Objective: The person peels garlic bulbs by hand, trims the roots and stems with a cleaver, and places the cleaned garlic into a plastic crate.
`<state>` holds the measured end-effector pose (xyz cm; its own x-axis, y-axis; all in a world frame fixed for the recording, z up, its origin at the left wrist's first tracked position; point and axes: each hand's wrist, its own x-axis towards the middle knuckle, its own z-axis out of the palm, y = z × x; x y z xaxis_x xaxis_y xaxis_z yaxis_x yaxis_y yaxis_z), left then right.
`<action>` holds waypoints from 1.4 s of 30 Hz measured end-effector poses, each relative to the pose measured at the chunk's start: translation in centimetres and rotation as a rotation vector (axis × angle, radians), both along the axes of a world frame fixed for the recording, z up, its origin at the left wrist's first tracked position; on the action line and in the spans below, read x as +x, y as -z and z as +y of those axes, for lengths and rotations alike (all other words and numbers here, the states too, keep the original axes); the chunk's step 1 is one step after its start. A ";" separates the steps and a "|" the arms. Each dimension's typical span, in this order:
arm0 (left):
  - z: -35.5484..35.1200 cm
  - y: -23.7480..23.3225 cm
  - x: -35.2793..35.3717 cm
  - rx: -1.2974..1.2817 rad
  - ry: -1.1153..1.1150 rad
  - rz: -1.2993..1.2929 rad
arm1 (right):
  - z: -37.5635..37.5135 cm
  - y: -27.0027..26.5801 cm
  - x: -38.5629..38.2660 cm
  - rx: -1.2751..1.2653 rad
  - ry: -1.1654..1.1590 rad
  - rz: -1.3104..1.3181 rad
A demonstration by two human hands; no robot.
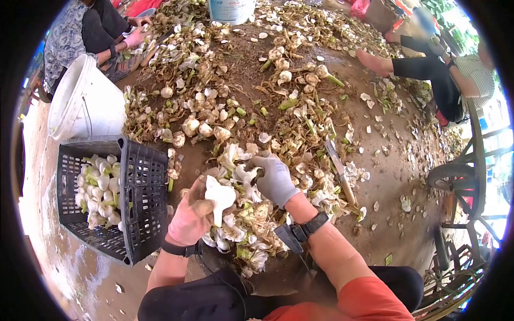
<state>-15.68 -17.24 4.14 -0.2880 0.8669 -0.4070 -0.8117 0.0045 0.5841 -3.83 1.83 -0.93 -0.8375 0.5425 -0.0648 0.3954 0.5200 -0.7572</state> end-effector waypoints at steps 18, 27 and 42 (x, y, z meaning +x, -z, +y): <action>-4.6 -1.6 -5.9 1.058 -0.522 -0.766 | -0.6 0.6 -2.2 -0.089 -0.181 0.013; -4.5 0.0 -5.7 0.629 -0.404 -0.385 | -12.3 4.3 -11.5 0.166 -0.609 -0.244; -0.3 4.5 -0.5 -0.419 -0.189 1.332 | -7.8 -0.8 -3.5 -1.245 0.192 0.178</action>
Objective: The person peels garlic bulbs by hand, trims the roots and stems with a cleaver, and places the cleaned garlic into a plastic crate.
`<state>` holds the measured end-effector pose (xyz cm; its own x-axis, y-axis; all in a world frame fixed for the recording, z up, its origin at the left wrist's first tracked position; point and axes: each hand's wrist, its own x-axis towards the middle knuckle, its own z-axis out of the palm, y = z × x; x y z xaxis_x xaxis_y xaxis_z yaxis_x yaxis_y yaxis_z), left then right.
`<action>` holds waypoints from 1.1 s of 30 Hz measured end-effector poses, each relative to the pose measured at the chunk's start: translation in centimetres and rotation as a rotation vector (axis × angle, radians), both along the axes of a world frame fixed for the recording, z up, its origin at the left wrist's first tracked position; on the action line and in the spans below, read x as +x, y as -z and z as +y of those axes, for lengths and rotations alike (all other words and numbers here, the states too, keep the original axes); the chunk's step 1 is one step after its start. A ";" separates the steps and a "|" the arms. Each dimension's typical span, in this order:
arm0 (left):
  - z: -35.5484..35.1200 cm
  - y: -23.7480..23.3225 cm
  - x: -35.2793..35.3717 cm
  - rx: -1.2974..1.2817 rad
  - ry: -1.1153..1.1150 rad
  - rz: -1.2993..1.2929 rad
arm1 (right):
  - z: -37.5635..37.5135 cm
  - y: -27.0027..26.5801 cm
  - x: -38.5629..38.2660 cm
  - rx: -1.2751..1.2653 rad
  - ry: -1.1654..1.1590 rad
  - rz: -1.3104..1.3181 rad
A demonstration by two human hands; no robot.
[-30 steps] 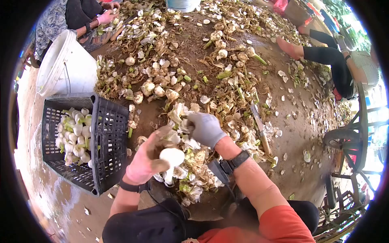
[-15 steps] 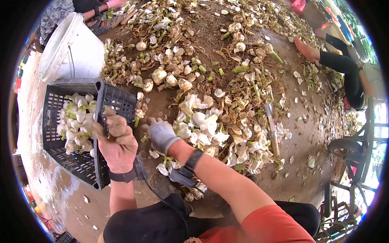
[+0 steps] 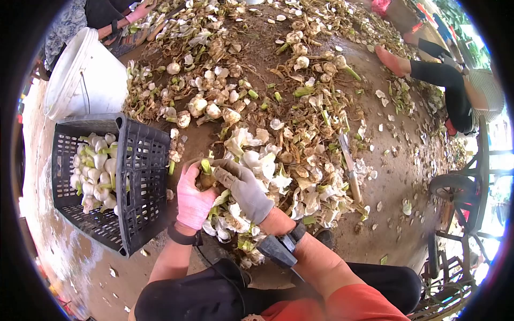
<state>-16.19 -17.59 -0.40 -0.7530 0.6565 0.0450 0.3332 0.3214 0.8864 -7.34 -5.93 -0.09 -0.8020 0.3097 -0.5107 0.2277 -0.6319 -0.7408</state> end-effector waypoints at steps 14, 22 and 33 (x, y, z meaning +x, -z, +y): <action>1.6 -2.5 2.3 0.042 0.066 0.060 | 2.8 -1.7 1.1 0.836 -0.122 -0.002; 0.9 -2.6 1.7 0.110 0.062 0.183 | 4.1 -2.8 1.3 0.675 -0.244 0.096; 0.8 -3.4 1.5 0.299 -0.069 -0.621 | 3.5 -3.9 1.7 0.821 -0.194 -0.137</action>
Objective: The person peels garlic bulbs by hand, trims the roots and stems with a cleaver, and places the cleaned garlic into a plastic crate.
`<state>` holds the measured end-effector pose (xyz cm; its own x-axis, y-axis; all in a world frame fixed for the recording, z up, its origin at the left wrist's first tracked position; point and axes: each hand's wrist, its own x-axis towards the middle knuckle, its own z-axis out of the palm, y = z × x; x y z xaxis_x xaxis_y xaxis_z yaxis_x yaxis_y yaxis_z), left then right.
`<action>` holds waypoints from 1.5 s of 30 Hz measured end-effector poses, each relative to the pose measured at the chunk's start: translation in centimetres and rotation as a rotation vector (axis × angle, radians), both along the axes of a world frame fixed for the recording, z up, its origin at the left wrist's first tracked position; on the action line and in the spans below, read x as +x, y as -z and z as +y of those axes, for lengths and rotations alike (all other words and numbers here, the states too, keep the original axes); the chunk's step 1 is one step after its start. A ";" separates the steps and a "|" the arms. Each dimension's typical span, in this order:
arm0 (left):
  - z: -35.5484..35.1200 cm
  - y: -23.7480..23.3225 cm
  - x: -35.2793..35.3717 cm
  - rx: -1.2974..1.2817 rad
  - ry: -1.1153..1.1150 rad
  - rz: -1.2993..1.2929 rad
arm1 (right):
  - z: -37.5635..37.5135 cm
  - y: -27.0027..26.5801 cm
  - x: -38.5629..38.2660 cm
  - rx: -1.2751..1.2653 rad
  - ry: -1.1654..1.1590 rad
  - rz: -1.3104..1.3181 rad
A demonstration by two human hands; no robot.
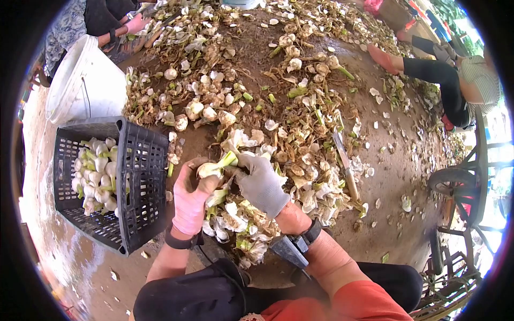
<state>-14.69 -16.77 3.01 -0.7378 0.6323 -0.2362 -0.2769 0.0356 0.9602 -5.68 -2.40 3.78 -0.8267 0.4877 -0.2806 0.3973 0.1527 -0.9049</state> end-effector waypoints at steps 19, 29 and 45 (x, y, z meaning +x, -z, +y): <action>0.5 0.1 -1.3 -0.144 0.185 0.210 | -0.1 1.1 0.2 0.397 -0.023 0.101; 0.0 -0.8 -0.7 0.142 0.302 -0.306 | 4.4 3.6 1.3 0.251 -0.032 0.107; -1.1 -0.5 -0.9 0.261 0.193 -0.694 | 1.3 -3.3 0.3 0.062 -0.072 0.160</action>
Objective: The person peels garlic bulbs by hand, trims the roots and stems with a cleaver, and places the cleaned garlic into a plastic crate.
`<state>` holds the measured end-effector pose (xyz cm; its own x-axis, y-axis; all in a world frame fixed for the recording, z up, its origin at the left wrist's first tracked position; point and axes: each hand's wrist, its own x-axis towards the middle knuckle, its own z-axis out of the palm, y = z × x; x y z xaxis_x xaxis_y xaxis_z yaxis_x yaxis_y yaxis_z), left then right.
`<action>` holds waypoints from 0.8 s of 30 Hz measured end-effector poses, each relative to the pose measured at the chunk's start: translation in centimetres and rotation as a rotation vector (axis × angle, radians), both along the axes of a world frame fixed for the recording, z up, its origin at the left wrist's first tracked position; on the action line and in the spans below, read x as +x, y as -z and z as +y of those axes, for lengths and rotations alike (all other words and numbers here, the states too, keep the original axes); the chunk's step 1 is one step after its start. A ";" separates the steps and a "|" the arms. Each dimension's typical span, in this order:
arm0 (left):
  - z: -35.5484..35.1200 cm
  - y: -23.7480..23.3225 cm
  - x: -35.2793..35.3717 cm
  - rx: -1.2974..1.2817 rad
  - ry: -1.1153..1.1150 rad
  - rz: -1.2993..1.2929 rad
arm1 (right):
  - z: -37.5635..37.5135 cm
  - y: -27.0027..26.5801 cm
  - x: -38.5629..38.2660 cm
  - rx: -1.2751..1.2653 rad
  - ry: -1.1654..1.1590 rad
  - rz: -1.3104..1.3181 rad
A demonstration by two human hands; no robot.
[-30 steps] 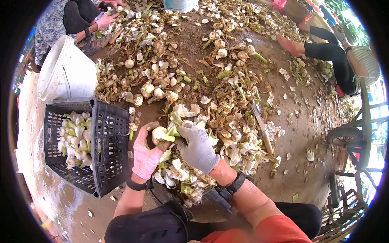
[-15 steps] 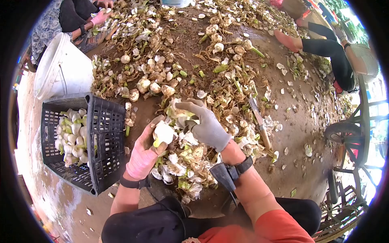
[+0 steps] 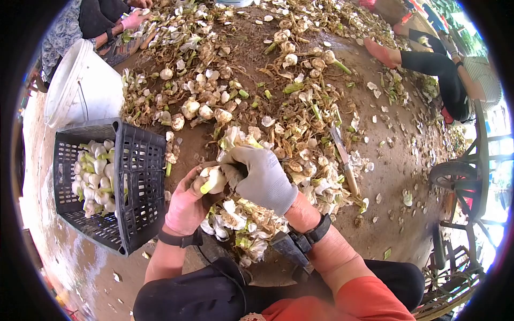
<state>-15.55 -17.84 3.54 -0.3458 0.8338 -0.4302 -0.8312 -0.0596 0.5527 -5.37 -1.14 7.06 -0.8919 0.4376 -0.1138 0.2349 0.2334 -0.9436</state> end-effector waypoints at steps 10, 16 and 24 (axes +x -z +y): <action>0.2 -1.2 -0.2 0.030 0.082 0.125 | 2.9 7.6 0.7 0.391 0.042 -0.102; 0.8 -0.8 -0.5 -0.214 0.092 0.444 | 1.4 1.5 0.1 -0.016 -0.174 0.137; 0.7 -0.6 -0.7 -0.372 0.236 0.646 | 0.3 1.5 0.2 0.323 -0.307 0.098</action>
